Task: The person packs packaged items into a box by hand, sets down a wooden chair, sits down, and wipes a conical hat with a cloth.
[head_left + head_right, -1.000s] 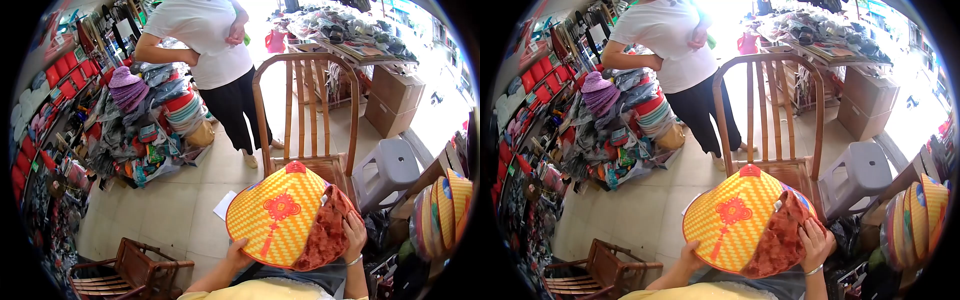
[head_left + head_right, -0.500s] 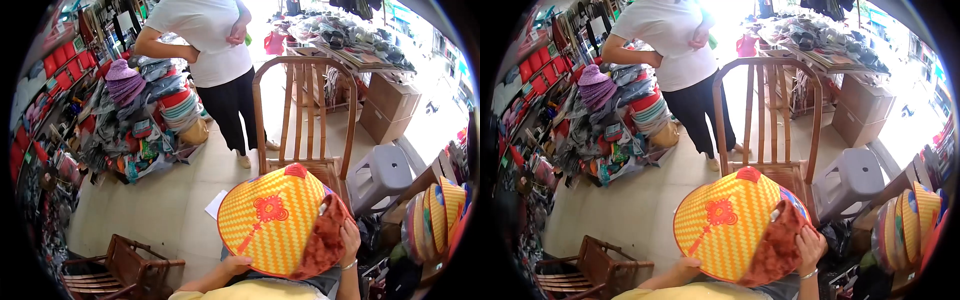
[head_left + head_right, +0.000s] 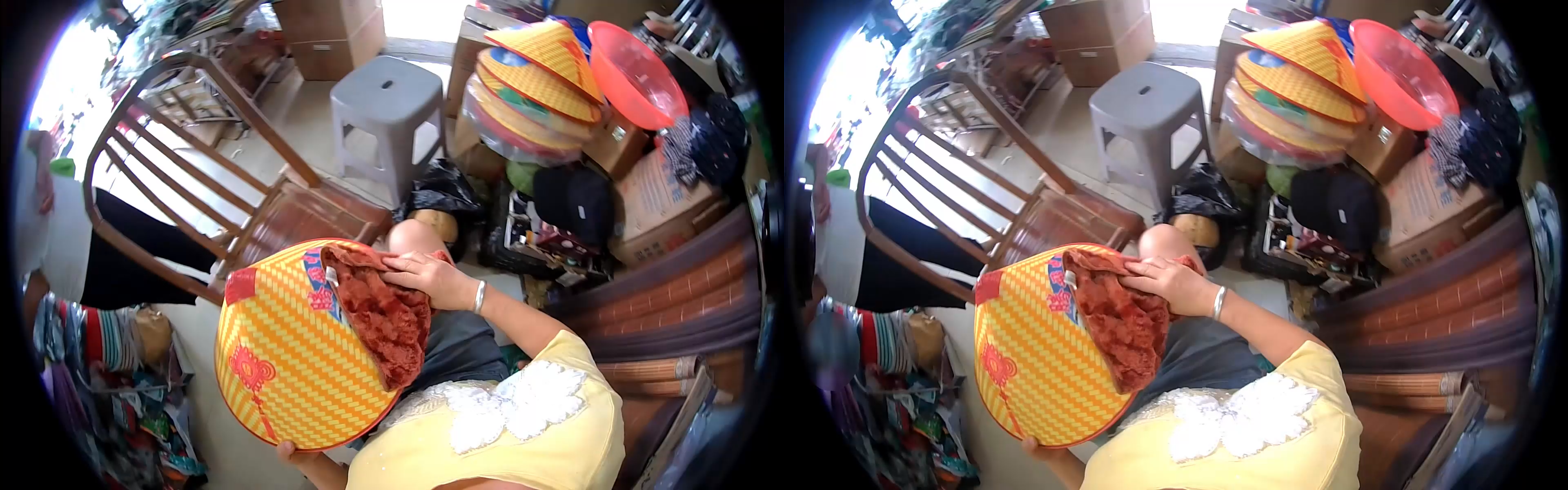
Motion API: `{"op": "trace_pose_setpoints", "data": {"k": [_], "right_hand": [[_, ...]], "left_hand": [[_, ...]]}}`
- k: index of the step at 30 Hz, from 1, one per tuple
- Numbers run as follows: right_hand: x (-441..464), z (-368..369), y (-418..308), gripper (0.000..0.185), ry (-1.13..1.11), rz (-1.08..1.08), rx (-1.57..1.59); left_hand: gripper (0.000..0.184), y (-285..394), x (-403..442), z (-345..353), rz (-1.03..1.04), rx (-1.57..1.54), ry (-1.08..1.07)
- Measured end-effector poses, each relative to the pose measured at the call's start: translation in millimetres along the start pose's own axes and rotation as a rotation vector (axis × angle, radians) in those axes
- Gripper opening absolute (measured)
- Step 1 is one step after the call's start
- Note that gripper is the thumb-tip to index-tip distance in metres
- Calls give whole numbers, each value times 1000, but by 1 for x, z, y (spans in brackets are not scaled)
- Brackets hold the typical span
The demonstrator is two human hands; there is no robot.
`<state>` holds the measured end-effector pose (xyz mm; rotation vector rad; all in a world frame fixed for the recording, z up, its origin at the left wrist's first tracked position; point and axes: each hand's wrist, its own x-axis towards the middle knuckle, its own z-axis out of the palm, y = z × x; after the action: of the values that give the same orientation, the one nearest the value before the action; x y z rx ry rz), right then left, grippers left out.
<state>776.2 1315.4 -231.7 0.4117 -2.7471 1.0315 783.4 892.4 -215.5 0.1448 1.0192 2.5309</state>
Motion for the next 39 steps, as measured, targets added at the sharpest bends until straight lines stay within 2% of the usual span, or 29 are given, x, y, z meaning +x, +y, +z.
{"op": "trace_pose_setpoints", "data": {"k": [1, 3, 5, 7, 9, 11, 13, 15, 19, 20, 21, 22, 24, 26, 28, 29, 30, 31, 32, 33, 35, 37, 39], "right_hand": [[-4, -3, -1, 62, -3, 31, -3], [-30, -12, 14, 62, -236, 120, 242], [-53, -17, 27, 52, -216, 147, 551], [-83, -6, 61, 48, 157, 474, 1034], [-103, -11, 99, 56, 528, 932, 1127], [-142, 0, 150, 68, 530, 1267, 768], [-188, 7, 192, 74, 451, 1433, 606], [-215, 10, 219, 76, 490, 1627, 459], [-224, 6, 230, 72, 471, 1616, 397], [-220, 9, 228, 70, 481, 1550, 405], [-213, 15, 231, 68, 484, 1464, 415], [-201, 26, 224, 65, 588, 1342, 481], [-160, 29, 194, 59, 567, 1110, 667], [-118, 31, 162, 51, 538, 915, 666], [-72, 31, 127, 47, 601, 716, 684], [-48, 24, 102, 46, 560, 653, 663], [-30, 23, 82, 48, 534, 487, 657], [-16, 18, 63, 48, 431, 431, 512], [0, 9, 36, 46, 341, 273, 369], [15, 20, 14, 47, 348, 277, 689], [32, 0, -31, 53, 60, 208, 328], [19, 38, -5, 61, 9, 29, 189], [20, 41, -24, 73, -54, 38, 23]], "left_hand": [[82, 8, -1, -6, -11, 43, 68], [81, -6, -3, -12, -18, 100, 122], [75, -20, -13, -10, 31, 105, 252], [75, -31, -17, -9, 23, 86, 312], [74, -36, -21, -18, 7, 64, 381], [74, -38, -24, -36, -39, 8, 356], [71, -38, -19, -24, -64, 23, 336], [72, -39, -20, -23, -89, 59, 371], [73, -44, -20, -29, -96, 31, 374], [73, -43, -20, -25, -99, 6, 355], [73, -43, -19, -19, -80, -20, 338], [73, -44, -20, -20, -16, -22, 348], [74, -44, -26, -28, -95, -53, 388], [75, -48, -24, -30, -93, -95, 394], [74, -48, -26, -25, -112, -119, 404], [71, -56, -30, -43, -160, -235, 365], [68, -56, -28, -38, -148, -224, 385], [65, -55, -28, -32, -163, -233, 401], [63, -58, -29, -33, -171, -247, 398], [61, -60, -28, -37, -188, -262, 384], [58, -63, -30, -37, -182, -253, 401], [55, -64, -26, -35, -208, -244, 406], [57, -65, -22, -25, -211, -161, 516]]}}
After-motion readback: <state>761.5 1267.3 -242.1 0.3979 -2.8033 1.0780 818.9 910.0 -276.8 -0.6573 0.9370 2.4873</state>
